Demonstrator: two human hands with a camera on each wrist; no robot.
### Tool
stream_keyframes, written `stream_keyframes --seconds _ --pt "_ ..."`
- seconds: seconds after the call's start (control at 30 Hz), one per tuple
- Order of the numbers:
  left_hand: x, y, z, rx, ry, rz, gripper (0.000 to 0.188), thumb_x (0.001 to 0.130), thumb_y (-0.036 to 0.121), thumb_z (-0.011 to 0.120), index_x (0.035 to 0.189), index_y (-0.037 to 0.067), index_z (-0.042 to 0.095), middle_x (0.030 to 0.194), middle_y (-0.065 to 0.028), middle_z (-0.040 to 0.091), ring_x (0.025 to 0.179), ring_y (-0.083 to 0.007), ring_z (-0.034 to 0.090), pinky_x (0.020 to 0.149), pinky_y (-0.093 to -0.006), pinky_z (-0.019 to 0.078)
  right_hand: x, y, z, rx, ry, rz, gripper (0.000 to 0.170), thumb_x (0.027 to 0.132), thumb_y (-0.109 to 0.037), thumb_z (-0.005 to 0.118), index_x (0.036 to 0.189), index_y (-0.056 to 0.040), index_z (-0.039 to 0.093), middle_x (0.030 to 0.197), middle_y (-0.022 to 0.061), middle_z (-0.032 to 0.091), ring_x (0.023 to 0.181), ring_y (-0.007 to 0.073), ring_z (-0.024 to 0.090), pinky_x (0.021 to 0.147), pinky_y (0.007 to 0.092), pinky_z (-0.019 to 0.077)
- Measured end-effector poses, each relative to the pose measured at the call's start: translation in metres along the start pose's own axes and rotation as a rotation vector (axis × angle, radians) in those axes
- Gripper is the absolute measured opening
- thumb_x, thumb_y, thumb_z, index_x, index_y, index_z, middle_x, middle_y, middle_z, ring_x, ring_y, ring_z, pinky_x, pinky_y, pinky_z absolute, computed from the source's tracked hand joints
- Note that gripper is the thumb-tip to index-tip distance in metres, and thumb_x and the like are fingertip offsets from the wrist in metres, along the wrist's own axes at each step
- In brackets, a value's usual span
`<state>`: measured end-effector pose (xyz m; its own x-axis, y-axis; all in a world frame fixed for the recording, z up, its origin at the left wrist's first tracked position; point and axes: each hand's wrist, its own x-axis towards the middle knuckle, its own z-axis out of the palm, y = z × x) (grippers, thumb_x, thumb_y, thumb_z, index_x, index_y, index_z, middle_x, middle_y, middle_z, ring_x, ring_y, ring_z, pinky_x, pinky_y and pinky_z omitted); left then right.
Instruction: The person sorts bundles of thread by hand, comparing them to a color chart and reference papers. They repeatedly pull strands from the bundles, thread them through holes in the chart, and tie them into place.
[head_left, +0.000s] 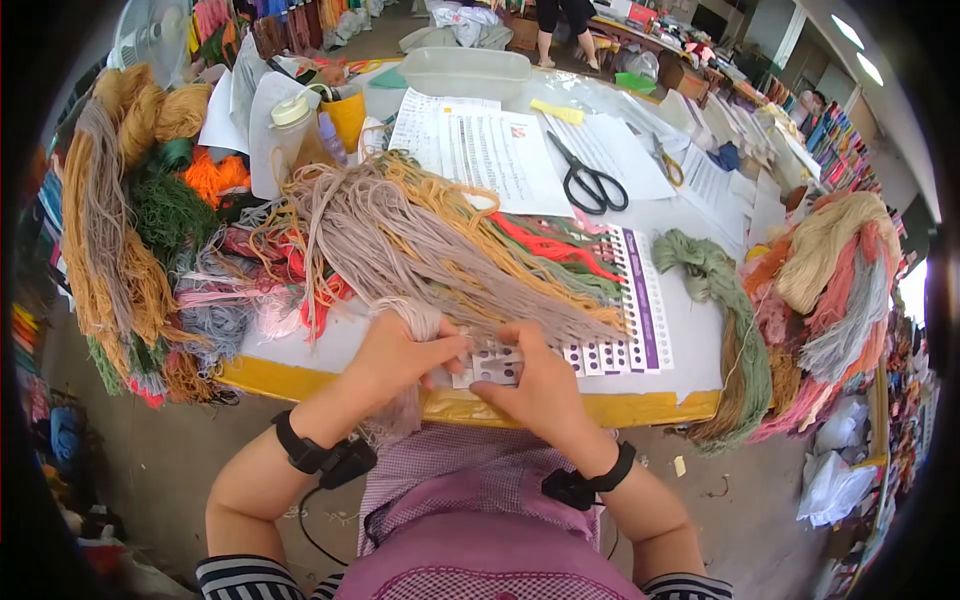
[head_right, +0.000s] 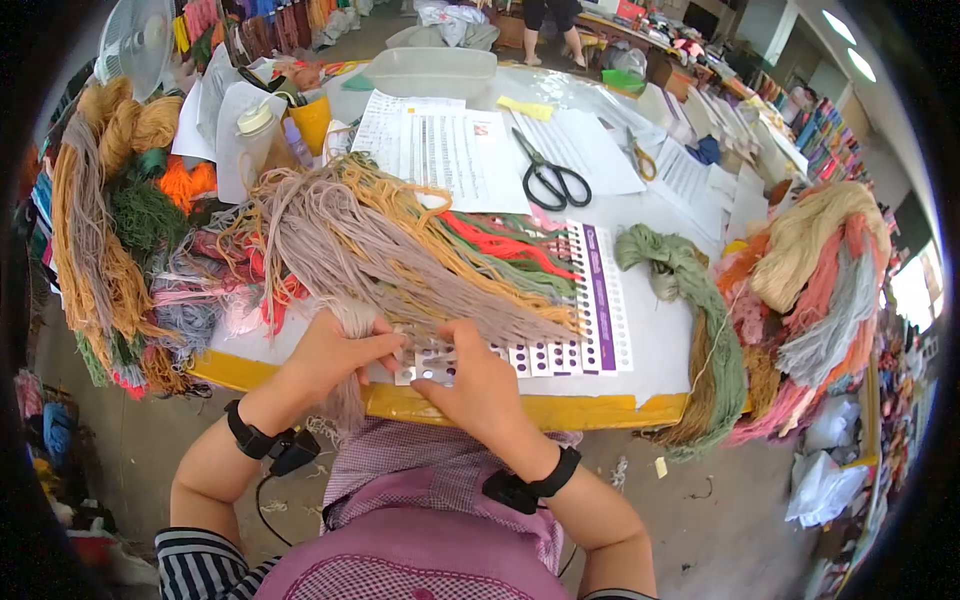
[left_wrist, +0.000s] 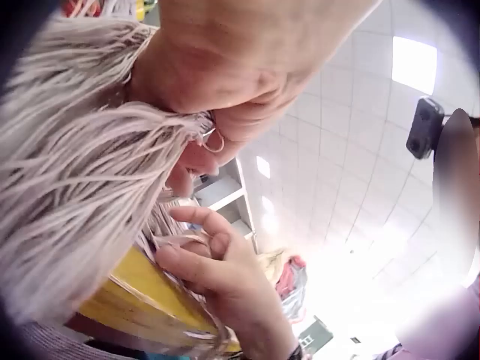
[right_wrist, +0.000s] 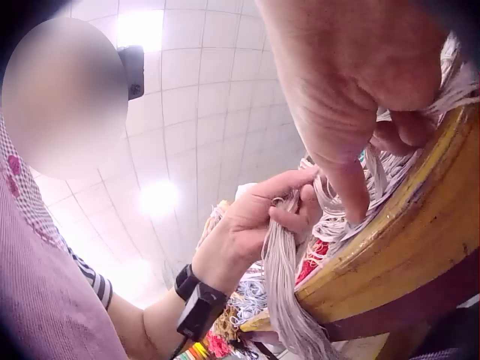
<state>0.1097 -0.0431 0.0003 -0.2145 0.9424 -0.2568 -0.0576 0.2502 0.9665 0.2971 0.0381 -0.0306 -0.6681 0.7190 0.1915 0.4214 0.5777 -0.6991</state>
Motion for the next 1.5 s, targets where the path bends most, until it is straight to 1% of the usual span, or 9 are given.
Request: stream_keyframes --seconds 0.17,0.3,0.6,0.67,0.8,1.03,1.23,1.33,1.5 --pt "-0.006 0.013 -0.037 -0.140 0.074 -0.071 0.011 0.081 0.013 0.068 0.087 0.003 0.067 0.081 -0.0043 0.068 0.057 -0.0072 0.053 0.041 -0.0214 0.0328 0.000 0.004 0.004 0.014 -0.047 0.027 0.059 0.069 -0.029 0.081 0.115 -0.0097 0.050 0.073 0.0085 0.062 0.066 0.0239 0.065 0.061 0.0347 0.0505" --pt "-0.012 0.025 -0.030 -0.577 -0.229 -0.184 0.015 0.083 0.010 0.064 0.096 0.005 0.067 0.073 -0.0045 0.066 0.054 -0.0066 0.052 0.039 -0.0197 0.0299 0.002 -0.004 0.001 0.029 -0.105 0.074 0.065 0.069 -0.026 0.081 0.122 -0.0092 0.046 0.084 0.0115 0.064 0.071 0.0268 0.067 0.062 0.0361 0.0525" --pt "0.026 -0.010 0.004 0.335 -0.448 -0.142 0.019 0.087 0.024 0.068 0.091 0.006 0.065 0.059 0.0000 0.057 0.052 -0.0062 0.050 0.047 -0.0218 0.0376 0.002 0.002 0.006 0.021 0.021 -0.046 0.069 0.067 -0.026 0.081 0.123 -0.0079 0.044 0.080 0.0094 0.060 0.068 0.0261 0.064 0.060 0.0356 0.0509" --pt "0.024 -0.020 -0.022 0.512 -0.379 0.335 0.024 0.085 0.029 0.071 0.085 0.006 0.064 0.060 0.0009 0.055 0.052 -0.0074 0.047 0.049 -0.0235 0.0368 0.003 0.002 0.003 -0.027 -0.048 -0.025 0.068 0.068 -0.026 0.080 0.122 -0.0078 0.045 0.080 0.0093 0.060 0.069 0.0264 0.064 0.061 0.0356 0.0509" --pt "-0.009 0.004 -0.098 0.390 0.035 -0.267 0.037 0.085 0.044 0.070 0.070 0.011 0.060 0.055 0.0053 0.047 0.048 -0.0056 0.040 0.046 -0.0250 0.0302 0.007 0.001 -0.001 -0.007 -0.113 -0.013 0.060 0.072 -0.026 0.074 0.119 -0.0041 0.044 0.083 0.0129 0.062 0.073 0.0323 0.065 0.063 0.0419 0.0514" --pt "-0.032 0.040 -0.206 -0.203 0.344 -0.117 0.031 0.089 0.034 0.066 0.069 0.017 0.052 0.053 0.0074 0.041 0.042 -0.0028 0.033 0.037 -0.0200 0.0217 0.007 0.002 0.000 -0.012 -0.123 0.001 0.056 0.072 -0.026 0.072 0.116 -0.0027 0.045 0.080 0.0113 0.062 0.070 0.0314 0.064 0.063 0.0423 0.0515" --pt "0.010 0.054 -0.217 -0.530 0.481 0.226 0.016 0.091 0.027 0.063 0.088 0.011 0.059 0.069 0.0027 0.051 0.047 -0.0054 0.040 0.041 -0.0180 0.0286 0.004 0.002 0.008 -0.115 -0.063 -0.064 0.057 0.071 -0.027 0.074 0.113 -0.0013 0.046 0.079 0.0105 0.061 0.066 0.0310 0.063 0.057 0.0421 0.0507" --pt "0.016 0.047 -0.188 -0.228 0.772 0.284 0.046 0.090 0.019 0.064 0.132 0.006 0.048 0.111 -0.0053 0.058 0.091 -0.0217 0.062 0.069 -0.0297 0.0509 0.001 0.001 0.010 -0.184 -0.043 -0.067 0.056 0.071 -0.026 0.075 0.116 -0.0051 0.048 0.079 0.0068 0.061 0.066 0.0261 0.064 0.060 0.0379 0.0506" --pt "-0.025 0.031 -0.095 -0.585 0.280 0.175 0.051 0.096 0.038 0.052 0.131 0.001 0.051 0.122 -0.0068 0.058 0.109 -0.0209 0.053 0.089 -0.0387 0.0473 -0.011 -0.027 -0.004 0.147 -0.090 -0.056 0.046 0.081 -0.020 0.071 0.119 -0.0063 0.050 0.086 0.0088 0.064 0.065 0.0223 0.065 0.057 0.0355 0.0499"
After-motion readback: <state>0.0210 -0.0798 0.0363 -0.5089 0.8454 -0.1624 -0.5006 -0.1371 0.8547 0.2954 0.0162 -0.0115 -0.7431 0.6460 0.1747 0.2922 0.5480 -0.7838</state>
